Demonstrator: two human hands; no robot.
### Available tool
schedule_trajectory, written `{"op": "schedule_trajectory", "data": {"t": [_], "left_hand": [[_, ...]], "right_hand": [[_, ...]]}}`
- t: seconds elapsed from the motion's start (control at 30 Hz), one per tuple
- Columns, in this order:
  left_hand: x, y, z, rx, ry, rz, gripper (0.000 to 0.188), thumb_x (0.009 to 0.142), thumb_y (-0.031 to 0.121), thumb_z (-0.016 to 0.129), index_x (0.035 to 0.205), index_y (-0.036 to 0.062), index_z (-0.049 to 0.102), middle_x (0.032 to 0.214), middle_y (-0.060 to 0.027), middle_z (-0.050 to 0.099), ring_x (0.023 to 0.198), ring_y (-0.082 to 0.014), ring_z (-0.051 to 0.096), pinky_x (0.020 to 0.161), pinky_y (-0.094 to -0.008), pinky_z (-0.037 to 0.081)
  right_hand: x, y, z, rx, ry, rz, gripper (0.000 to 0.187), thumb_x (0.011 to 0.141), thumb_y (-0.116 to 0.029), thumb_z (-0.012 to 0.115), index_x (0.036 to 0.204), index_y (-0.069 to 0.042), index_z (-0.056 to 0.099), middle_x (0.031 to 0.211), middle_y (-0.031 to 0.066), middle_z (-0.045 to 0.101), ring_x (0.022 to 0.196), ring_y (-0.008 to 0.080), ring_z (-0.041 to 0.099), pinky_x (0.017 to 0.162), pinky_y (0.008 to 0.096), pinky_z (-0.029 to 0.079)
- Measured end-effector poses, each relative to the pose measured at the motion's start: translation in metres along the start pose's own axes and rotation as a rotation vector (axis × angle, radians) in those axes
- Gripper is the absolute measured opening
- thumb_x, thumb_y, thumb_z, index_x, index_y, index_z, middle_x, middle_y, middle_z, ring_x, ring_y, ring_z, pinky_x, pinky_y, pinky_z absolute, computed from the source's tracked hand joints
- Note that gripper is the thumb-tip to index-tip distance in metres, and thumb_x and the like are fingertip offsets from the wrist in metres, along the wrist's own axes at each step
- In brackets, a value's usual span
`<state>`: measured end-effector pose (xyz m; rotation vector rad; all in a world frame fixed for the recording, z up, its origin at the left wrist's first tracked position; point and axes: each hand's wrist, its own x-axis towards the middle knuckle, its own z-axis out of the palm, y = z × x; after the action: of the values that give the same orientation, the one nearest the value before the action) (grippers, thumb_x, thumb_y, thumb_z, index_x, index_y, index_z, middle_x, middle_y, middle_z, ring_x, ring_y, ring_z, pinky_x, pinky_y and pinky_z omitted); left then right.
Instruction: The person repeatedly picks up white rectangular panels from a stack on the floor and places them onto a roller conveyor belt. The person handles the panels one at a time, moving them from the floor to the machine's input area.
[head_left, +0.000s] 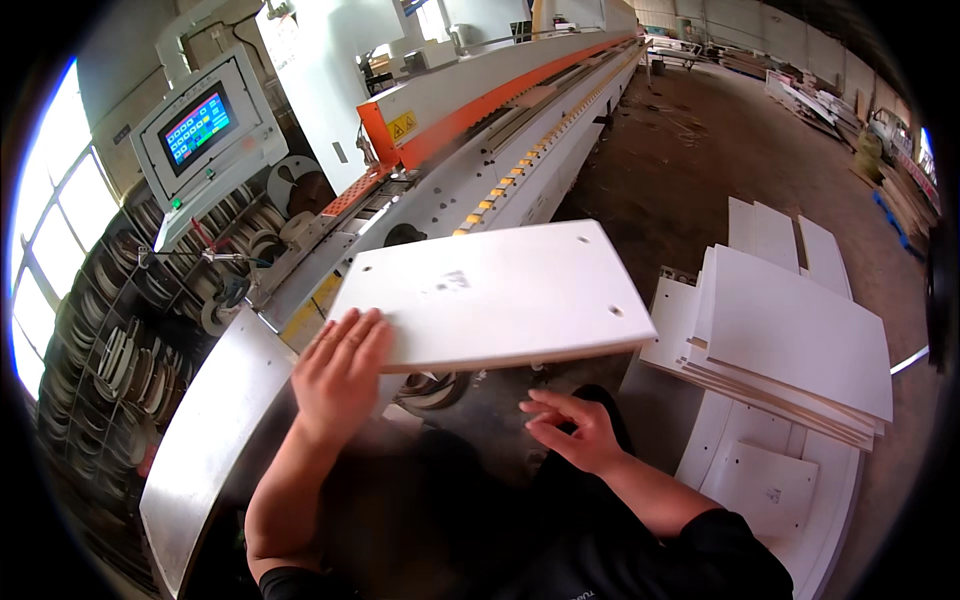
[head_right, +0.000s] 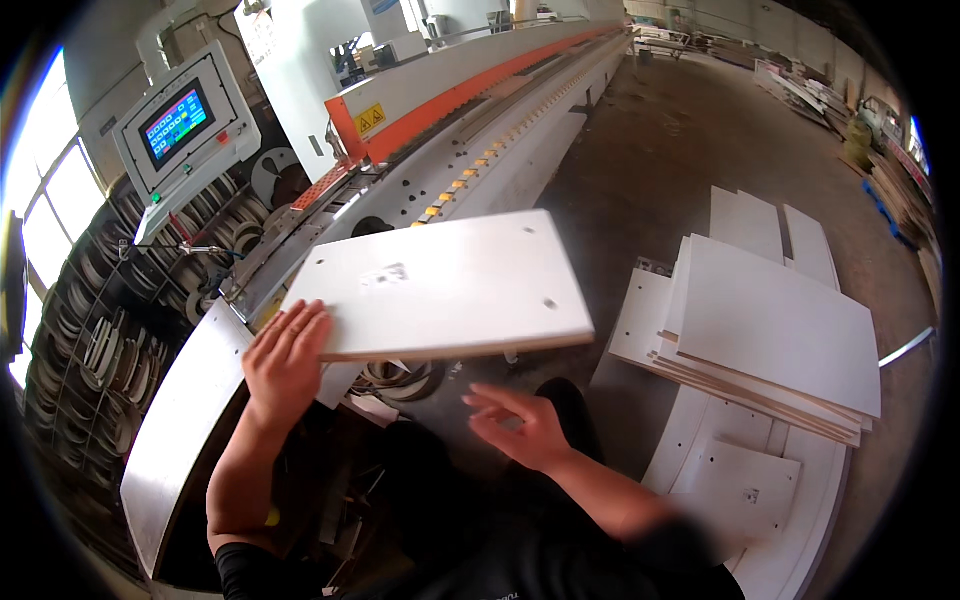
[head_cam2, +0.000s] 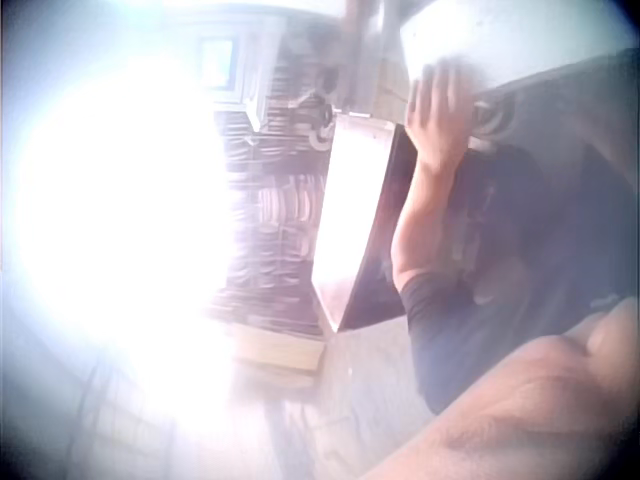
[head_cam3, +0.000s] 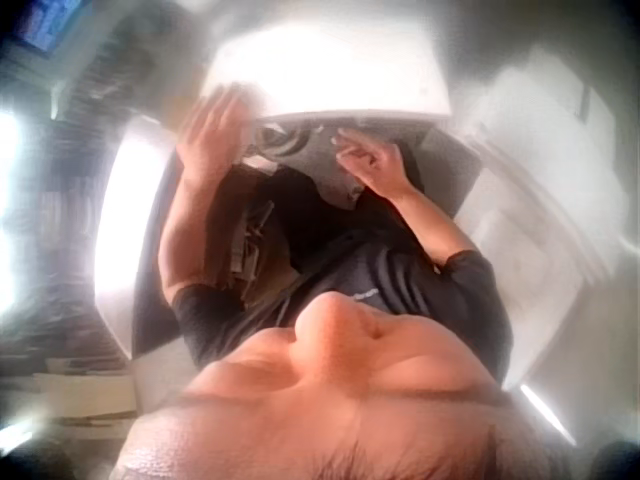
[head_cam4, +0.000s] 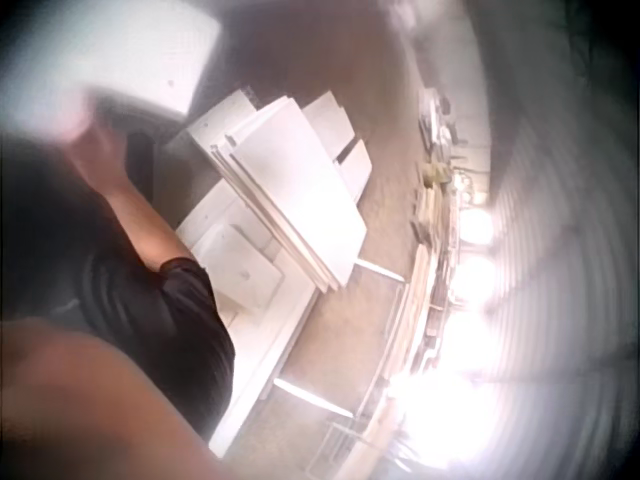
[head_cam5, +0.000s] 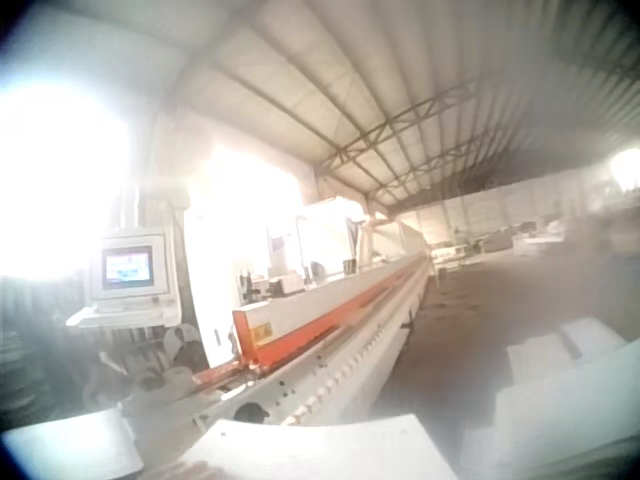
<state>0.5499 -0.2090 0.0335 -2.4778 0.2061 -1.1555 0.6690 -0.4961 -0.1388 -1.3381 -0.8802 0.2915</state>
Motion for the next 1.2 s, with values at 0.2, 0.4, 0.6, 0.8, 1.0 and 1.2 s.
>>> {"op": "schedule_trajectory", "data": {"t": [0.2,0.4,0.6,0.8,1.0,1.2], "left_hand": [[-0.032,-0.073,0.020,-0.013,-0.104,-0.328,0.033,0.081,0.003,0.071,0.114,0.0079,0.072,0.117,-0.0091,0.076,0.108,-0.0279,0.073,0.090,-0.0365,0.059],[-0.074,-0.126,0.063,0.199,-0.213,-0.465,0.037,0.083,0.009,0.071,0.119,0.0151,0.068,0.116,-0.0046,0.075,0.099,-0.0282,0.073,0.078,-0.0401,0.059],[-0.069,-0.146,0.091,0.211,-0.580,-0.548,0.046,0.083,0.023,0.076,0.127,0.0147,0.065,0.119,-0.0058,0.074,0.095,-0.0320,0.073,0.081,-0.0460,0.057],[-0.047,-0.154,0.131,0.369,-0.808,-0.432,0.042,0.085,0.028,0.075,0.119,0.0058,0.064,0.105,-0.0088,0.074,0.089,-0.0316,0.074,0.078,-0.0444,0.059],[-0.010,-0.162,0.175,0.380,-0.866,-0.374,0.041,0.085,0.033,0.075,0.113,0.0057,0.065,0.102,-0.0114,0.075,0.088,-0.0313,0.075,0.077,-0.0442,0.059],[0.045,-0.157,0.237,0.360,-0.848,-0.377,0.039,0.083,0.032,0.078,0.109,0.0055,0.069,0.094,-0.0123,0.076,0.089,-0.0325,0.075,0.077,-0.0445,0.059]], "right_hand": [[-0.060,0.079,-0.031,-0.198,0.136,0.169,0.044,0.092,-0.018,0.078,0.133,-0.004,0.067,0.113,0.0100,0.078,0.082,0.0099,0.074,0.074,0.0258,0.058],[-0.099,0.110,-0.047,-0.315,0.145,0.255,0.041,0.090,-0.024,0.079,0.126,-0.005,0.072,0.106,0.0092,0.079,0.083,0.0130,0.076,0.075,0.0266,0.059],[-0.112,0.135,-0.048,-0.440,0.070,0.241,0.033,0.087,-0.023,0.079,0.117,-0.008,0.076,0.103,0.0074,0.079,0.079,0.0152,0.076,0.072,0.0280,0.060],[-0.106,0.146,-0.049,-0.486,0.082,0.169,0.028,0.085,-0.022,0.080,0.109,-0.007,0.077,0.091,0.0053,0.078,0.069,0.0143,0.073,0.063,0.0266,0.058],[-0.100,0.154,-0.049,-0.482,0.078,0.125,0.021,0.084,-0.020,0.080,0.103,-0.009,0.078,0.084,0.0017,0.077,0.063,0.0132,0.071,0.057,0.0262,0.055],[-0.094,0.157,-0.052,-0.503,0.060,0.115,0.020,0.085,-0.017,0.081,0.102,-0.007,0.077,0.084,0.0034,0.077,0.063,0.0121,0.071,0.057,0.0252,0.055]]}}
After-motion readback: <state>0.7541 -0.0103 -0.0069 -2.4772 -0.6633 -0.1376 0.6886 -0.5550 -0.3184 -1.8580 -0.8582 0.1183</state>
